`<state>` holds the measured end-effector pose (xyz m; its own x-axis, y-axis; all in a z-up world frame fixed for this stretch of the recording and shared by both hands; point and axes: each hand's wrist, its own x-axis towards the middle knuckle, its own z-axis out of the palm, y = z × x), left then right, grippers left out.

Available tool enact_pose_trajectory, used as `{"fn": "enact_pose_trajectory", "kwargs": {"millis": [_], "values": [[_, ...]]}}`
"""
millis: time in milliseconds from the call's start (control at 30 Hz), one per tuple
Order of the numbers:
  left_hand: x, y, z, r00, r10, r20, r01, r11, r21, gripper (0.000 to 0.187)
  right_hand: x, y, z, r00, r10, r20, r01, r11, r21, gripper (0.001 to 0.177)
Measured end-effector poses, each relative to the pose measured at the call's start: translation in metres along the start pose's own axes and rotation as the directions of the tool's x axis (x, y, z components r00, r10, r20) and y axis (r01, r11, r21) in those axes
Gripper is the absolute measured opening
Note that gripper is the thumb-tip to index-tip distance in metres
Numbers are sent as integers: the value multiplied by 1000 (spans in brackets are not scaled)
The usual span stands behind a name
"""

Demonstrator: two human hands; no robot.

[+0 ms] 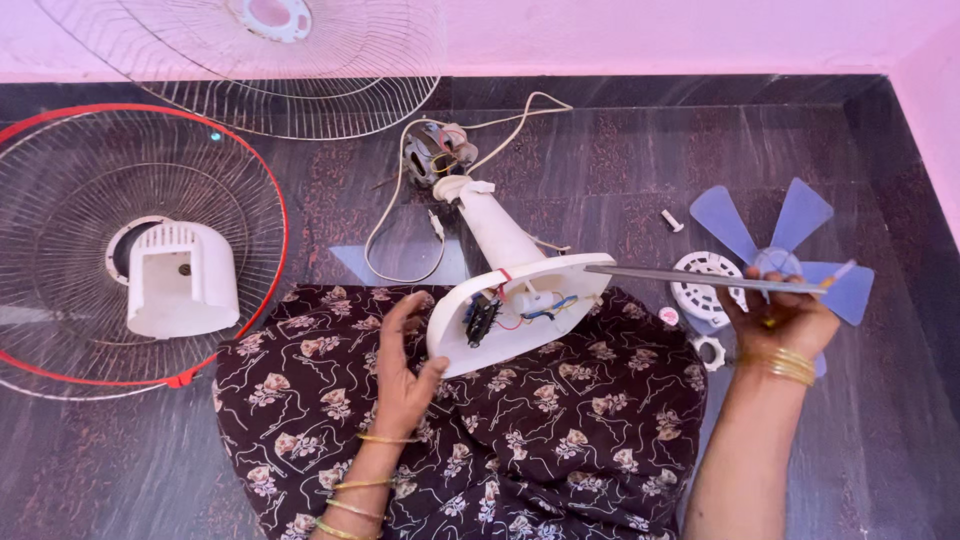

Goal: The person sits on the floor and uses a screwdriver to adjust wires and components inside the base of a disassembled electric fan. They manipulate the internal wiring and a small black component while holding the fan base steady.

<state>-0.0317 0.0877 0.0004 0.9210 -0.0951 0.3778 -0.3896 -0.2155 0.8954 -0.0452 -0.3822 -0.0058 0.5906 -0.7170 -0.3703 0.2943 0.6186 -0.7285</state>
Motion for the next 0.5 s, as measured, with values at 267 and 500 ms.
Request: {"fn": "enact_pose_trajectory", "kwargs": {"millis": [267,500], "values": [[0,-20,8,995,-55,85,53,998,26,78,28,8,3,979,142,143,-159,981,114,65],[4,-30,10,976,-156,151,159,987,-11,63,95,74,12,945,327,0,-325,941,94,51]]}}
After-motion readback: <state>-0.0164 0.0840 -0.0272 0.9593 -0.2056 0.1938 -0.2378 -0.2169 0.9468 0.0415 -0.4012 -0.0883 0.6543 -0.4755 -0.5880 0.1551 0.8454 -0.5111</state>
